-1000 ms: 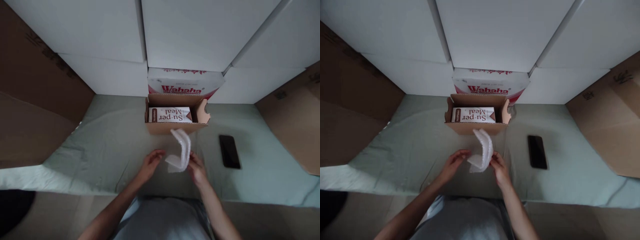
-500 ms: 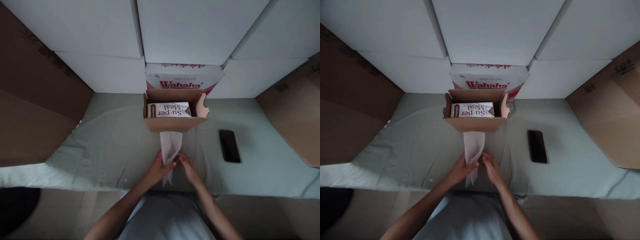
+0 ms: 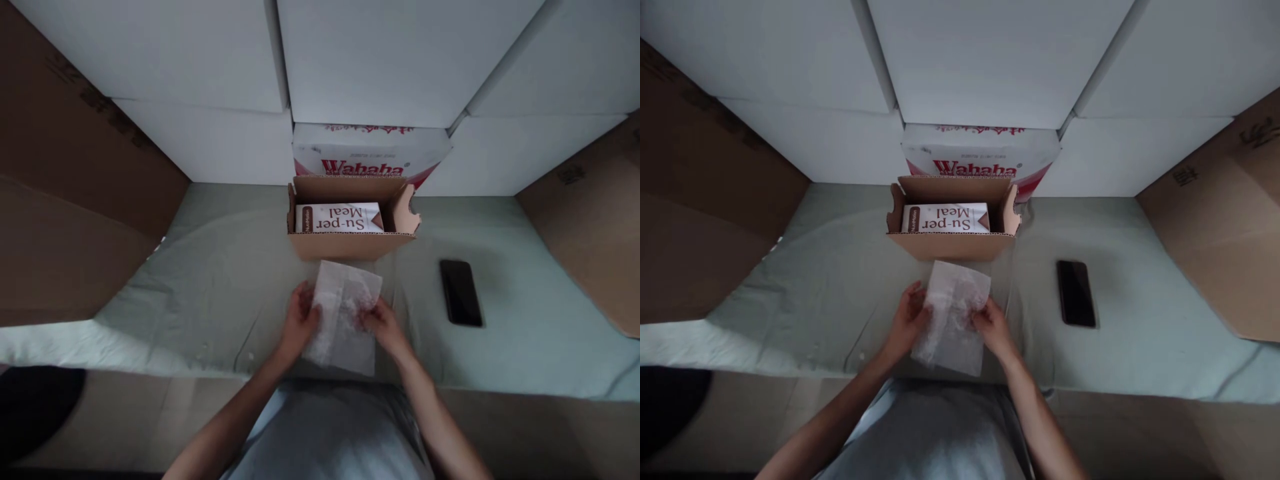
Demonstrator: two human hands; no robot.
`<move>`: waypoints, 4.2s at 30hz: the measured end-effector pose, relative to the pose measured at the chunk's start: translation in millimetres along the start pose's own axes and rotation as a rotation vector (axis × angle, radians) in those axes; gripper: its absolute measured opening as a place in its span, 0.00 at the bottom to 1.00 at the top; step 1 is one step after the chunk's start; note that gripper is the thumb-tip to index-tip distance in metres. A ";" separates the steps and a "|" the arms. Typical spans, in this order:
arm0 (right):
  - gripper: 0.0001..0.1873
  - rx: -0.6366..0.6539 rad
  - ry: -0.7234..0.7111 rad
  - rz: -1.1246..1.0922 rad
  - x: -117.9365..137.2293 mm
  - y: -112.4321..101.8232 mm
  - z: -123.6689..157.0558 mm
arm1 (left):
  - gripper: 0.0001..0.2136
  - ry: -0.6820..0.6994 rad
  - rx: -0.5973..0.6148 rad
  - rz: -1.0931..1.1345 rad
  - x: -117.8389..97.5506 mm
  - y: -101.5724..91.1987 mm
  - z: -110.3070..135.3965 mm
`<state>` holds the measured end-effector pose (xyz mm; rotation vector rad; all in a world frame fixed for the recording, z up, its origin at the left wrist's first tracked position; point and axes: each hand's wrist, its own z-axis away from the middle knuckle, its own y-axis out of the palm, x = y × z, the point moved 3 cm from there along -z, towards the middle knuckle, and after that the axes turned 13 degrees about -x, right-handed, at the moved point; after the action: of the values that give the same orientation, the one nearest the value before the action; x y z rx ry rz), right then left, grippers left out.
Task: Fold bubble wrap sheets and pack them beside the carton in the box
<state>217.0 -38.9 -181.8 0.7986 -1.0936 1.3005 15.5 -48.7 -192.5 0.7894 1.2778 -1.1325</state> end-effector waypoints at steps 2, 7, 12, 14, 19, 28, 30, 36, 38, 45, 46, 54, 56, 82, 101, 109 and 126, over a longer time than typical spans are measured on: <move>0.11 -0.011 -0.013 -0.005 -1.4 3.2 2.2 | 0.24 0.287 -0.039 -0.174 -9.7 0.6 5.5; 0.11 -0.026 0.025 -0.038 -0.3 11.5 10.5 | 0.34 0.428 0.254 -0.252 -20.4 16.2 25.0; 0.11 -0.067 0.065 -0.087 -4.3 4.6 4.6 | 0.32 0.293 0.260 -0.254 -10.4 10.9 21.6; 0.12 -0.078 0.016 -0.030 -6.8 -0.3 0.1 | 0.30 0.200 0.228 -0.214 -2.3 3.0 17.7; 0.21 -0.145 -0.124 0.165 -11.4 -11.5 -3.1 | 0.29 0.174 0.063 -0.292 15.1 -17.2 12.3; 0.34 -0.363 -0.605 0.818 4.8 -4.5 11.0 | 0.30 0.782 0.405 -0.838 -14.8 3.8 12.0; 0.33 -0.209 -0.685 0.842 3.6 13.8 10.3 | 0.29 0.782 0.445 -0.812 -20.5 16.1 5.2; 0.32 0.053 -0.704 0.893 -13.1 57.2 -2.6 | 0.25 0.782 0.403 -0.852 -3.6 35.2 -18.6; 0.30 0.088 -0.716 0.920 -16.2 52.3 -4.3 | 0.26 0.800 0.417 -0.866 4.5 30.6 -21.6; 0.36 -0.195 -0.645 1.102 -10.8 -12.5 -11.5 | 0.31 0.790 0.402 -0.855 5.5 18.9 -19.5; 0.35 -0.222 -0.645 1.111 -8.2 -14.0 -12.7 | 0.30 0.785 0.396 -0.851 2.5 21.3 -19.4; 0.30 0.024 -0.754 1.108 -4.6 30.1 -24.7 | 0.27 0.893 0.409 -0.890 -7.4 45.8 -34.2; 0.31 -0.008 -0.735 1.129 -7.7 19.5 -27.2 | 0.30 0.897 0.392 -0.948 -2.1 38.6 -37.7; 0.35 0.259 -0.796 1.022 -24.6 -43.1 54.7 | 0.19 0.923 0.722 -1.075 -14.8 -9.9 59.8; 0.12 0.057 -0.645 0.400 -23.7 -53.6 30.3 | 0.09 0.659 0.563 -0.550 -8.4 -46.0 22.5; 0.10 -0.150 -0.563 0.461 -35.1 -58.2 26.7 | 0.10 0.419 0.355 -0.471 -0.9 -44.5 12.5; 0.18 -0.315 -0.682 0.749 -34.8 -43.6 23.8 | 0.17 0.578 0.089 -0.889 16.0 -36.8 10.5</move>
<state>258.1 -78.9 -201.5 0.6161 -2.2371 1.4215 -17.2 -72.6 -201.4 0.6321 2.1956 -1.7342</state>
